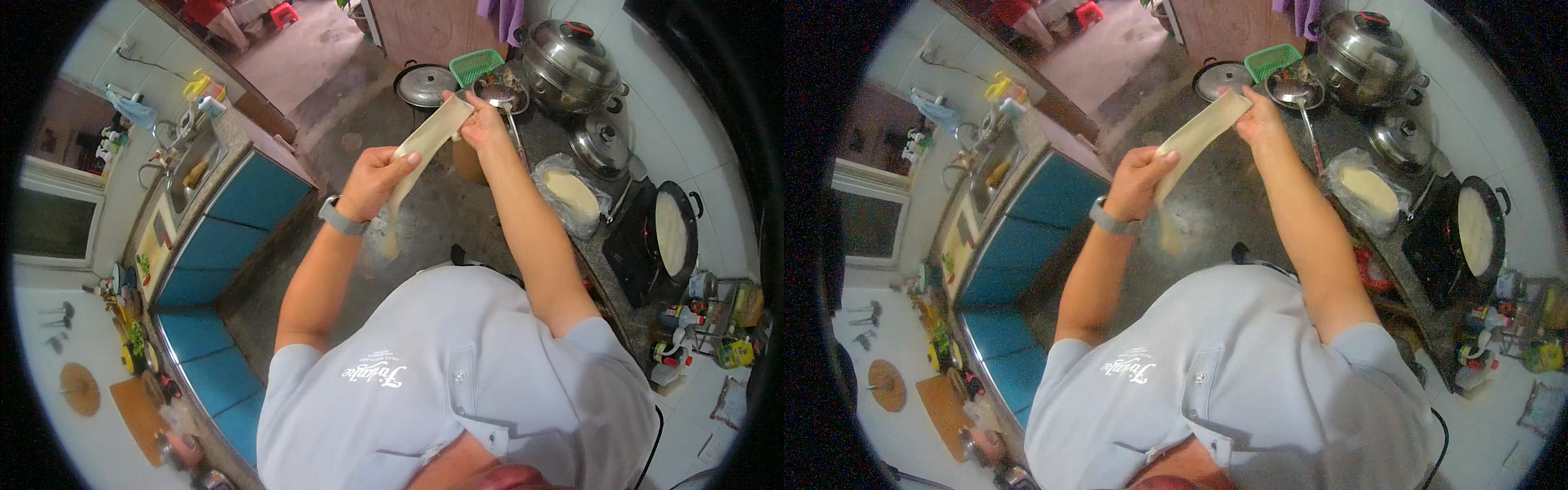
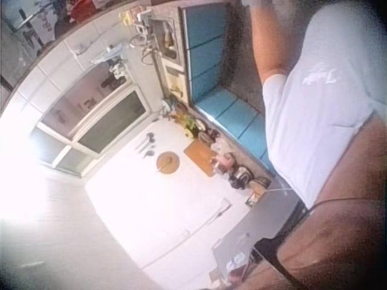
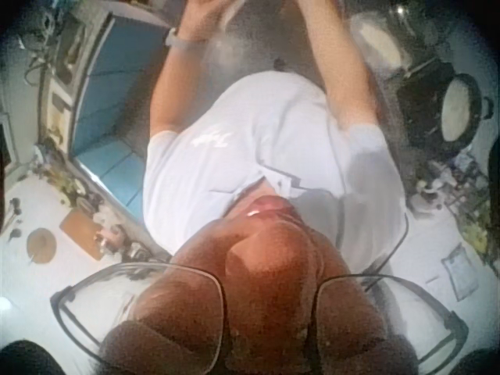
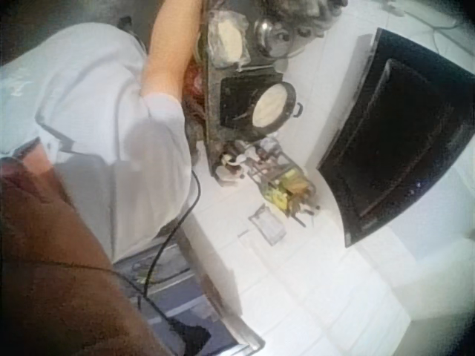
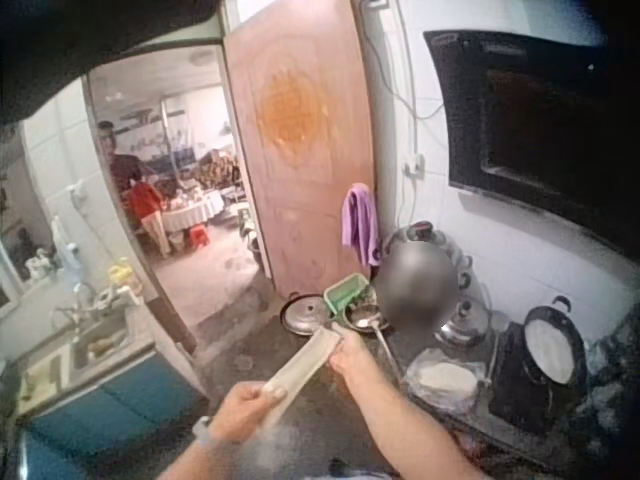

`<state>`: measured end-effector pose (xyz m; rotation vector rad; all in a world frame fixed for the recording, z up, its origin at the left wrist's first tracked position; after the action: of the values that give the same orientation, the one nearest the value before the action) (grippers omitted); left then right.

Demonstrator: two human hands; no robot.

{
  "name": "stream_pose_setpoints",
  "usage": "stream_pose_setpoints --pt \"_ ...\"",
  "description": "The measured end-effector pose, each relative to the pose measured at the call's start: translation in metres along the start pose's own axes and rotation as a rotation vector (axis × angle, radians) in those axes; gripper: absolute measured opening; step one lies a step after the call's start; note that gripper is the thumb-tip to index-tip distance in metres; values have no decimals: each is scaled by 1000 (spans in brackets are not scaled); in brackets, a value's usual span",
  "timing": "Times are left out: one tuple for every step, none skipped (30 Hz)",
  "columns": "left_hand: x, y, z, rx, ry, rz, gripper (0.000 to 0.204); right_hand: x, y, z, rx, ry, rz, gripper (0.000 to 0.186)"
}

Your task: The person stretches and tears flat dough sheets into strips, then drops them into a pot of boiling water. The person repeats this process multiple times, handling the dough by hand and placing the strips into the pot.

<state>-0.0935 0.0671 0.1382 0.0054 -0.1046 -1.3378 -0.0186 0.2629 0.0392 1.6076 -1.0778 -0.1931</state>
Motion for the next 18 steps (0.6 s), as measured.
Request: stream_pose_setpoints --pt "7 -6 2 -19 -25 -11 28 -10 -15 -1 -95 7 57 35" --pt "14 -14 3 -45 -53 -21 28 -18 -27 -4 -119 -19 86 34" --pt "22 -24 3 -40 -72 4 27 -26 -39 -16 -52 -107 111 35" --pt "31 -35 3 -37 -91 28 26 -33 -55 -23 -77 -140 161 34" --pt "41 -46 2 -30 -108 55 25 -36 -67 -29 -98 -171 211 34" --pt "49 -54 6 -25 -114 75 25 -41 -79 -37 -94 -171 204 33" --pt "57 -63 10 -21 -120 93 24 -45 -92 -46 -92 -172 197 33" --pt "65 -73 10 -16 -117 97 25 -47 -101 -53 -86 -167 189 33" --pt "74 -84 7 -8 -113 104 25 -45 -104 -59 -77 -178 196 31" --pt "82 -92 8 -28 -120 118 25 -44 -107 -66 -70 -189 204 30" --pt "92 -99 9 -51 -129 139 26 -42 -110 -70 -62 -191 211 28" --pt "99 -104 11 -30 -105 166 26 -45 -112 -78 -16 -198 125 28" --pt "104 -110 12 -14 -114 179 26 -46 -120 -91 -40 -223 124 26" --pt "109 -115 13 1 -123 191 26 -48 -128 -103 -65 -248 123 24" --pt "117 -121 13 18 -133 215 26 -43 -125 -105 -86 -263 120 22" --pt "126 -128 19 -25 -75 289 26 -34 -141 -117 -376 -380 327 19" --pt "128 -135 27 31 -48 272 26 -47 -183 -153 -344 -412 269 29" --pt "130 -139 35 9 -40 270 27 -46 -208 -183 -100 -475 293 38"
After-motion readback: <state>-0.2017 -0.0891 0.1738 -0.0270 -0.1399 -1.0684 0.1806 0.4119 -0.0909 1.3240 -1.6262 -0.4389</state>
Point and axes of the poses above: each hand's wrist, its own x-axis away from the middle knuckle, its own y-axis out of the palm, z = x × y, the point moved 8 cm from there along -x, towards the middle knuckle, and after that the axes turned 4 degrees about z, right-handed, at the moved point
